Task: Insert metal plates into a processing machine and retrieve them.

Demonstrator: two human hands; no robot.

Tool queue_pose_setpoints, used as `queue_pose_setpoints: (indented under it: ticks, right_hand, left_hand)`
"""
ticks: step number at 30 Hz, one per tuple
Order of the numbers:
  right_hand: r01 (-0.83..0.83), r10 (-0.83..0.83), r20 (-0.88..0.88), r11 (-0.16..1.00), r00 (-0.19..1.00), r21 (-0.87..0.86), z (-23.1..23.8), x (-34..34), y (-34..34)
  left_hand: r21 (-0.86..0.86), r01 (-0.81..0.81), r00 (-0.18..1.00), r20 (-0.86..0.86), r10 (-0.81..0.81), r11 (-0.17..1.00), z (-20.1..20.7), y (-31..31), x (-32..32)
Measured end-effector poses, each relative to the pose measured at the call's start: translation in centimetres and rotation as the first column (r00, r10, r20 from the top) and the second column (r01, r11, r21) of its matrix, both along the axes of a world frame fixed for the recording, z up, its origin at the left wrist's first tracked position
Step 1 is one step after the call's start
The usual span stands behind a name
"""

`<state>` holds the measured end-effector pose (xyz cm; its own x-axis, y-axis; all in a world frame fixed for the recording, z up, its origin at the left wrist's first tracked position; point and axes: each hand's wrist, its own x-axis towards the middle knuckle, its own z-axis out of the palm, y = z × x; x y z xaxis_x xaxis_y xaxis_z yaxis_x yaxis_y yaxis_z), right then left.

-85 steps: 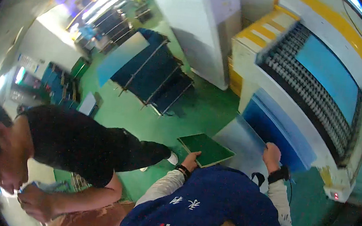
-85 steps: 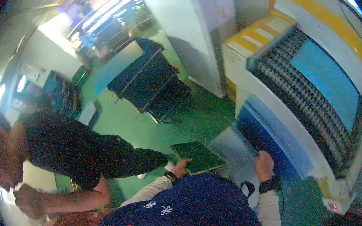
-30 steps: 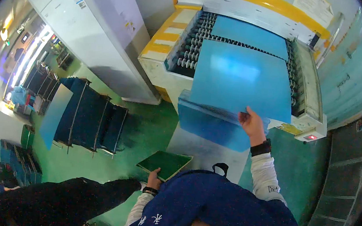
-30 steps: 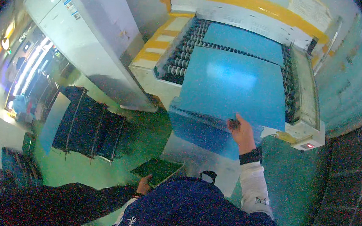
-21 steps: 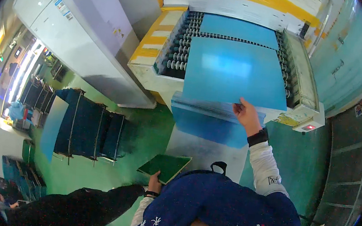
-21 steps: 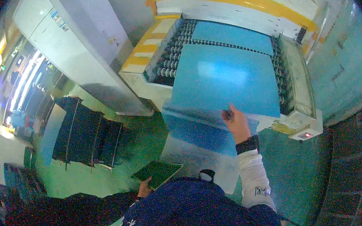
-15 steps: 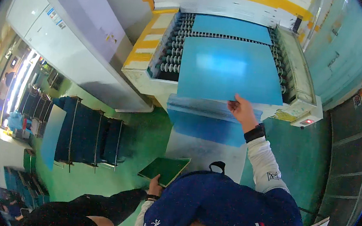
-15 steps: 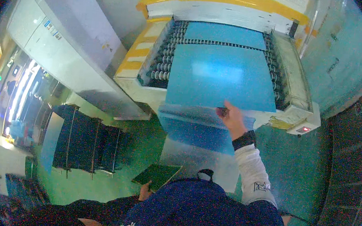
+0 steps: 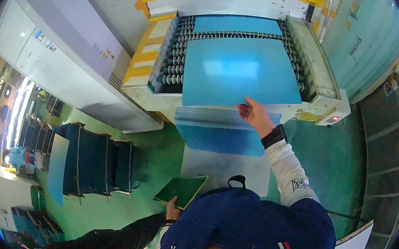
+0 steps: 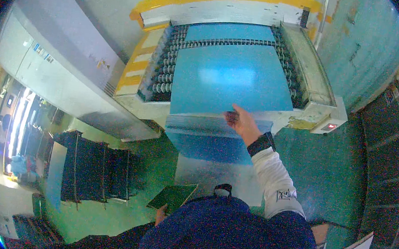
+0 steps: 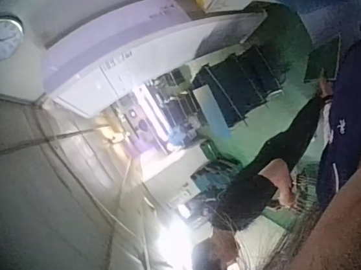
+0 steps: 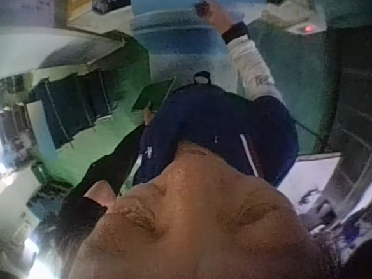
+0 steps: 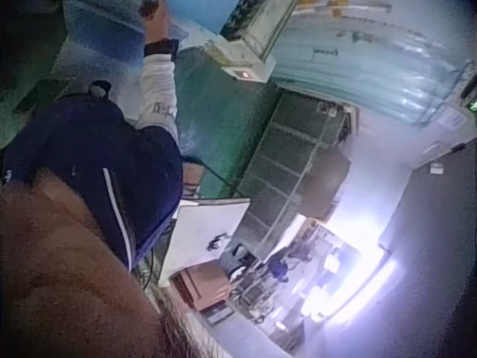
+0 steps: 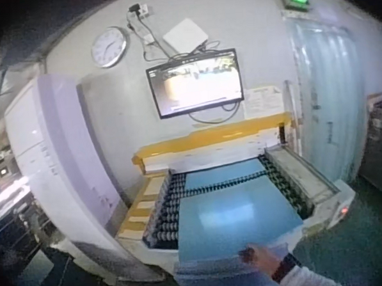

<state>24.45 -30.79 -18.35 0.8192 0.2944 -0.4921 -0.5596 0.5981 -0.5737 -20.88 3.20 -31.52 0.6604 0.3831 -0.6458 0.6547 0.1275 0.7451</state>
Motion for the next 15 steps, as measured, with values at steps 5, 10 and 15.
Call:
queue_pose_setpoints:
  ticks: [5,10,15]
  right_hand:
    - [0.024,-0.024,-0.014,0.999,1.0,0.028,0.2,-0.3,0.7]
    - [-0.041,0.041,0.039,0.999,0.998,0.001,-0.5,-0.2,0.0]
    - [-0.162,0.202,0.172,0.961,0.964,-0.222,0.4,-2.5,0.5]
  left_hand:
    - [0.034,-0.052,0.998,-0.032,0.053,0.998,-6.0,1.7,-2.5]
    - [-0.358,-0.345,0.937,-0.079,0.34,0.867,-4.2,1.1,-1.1]
    - [0.534,0.219,0.92,0.166,-0.355,0.817,-6.0,1.9,-2.8]
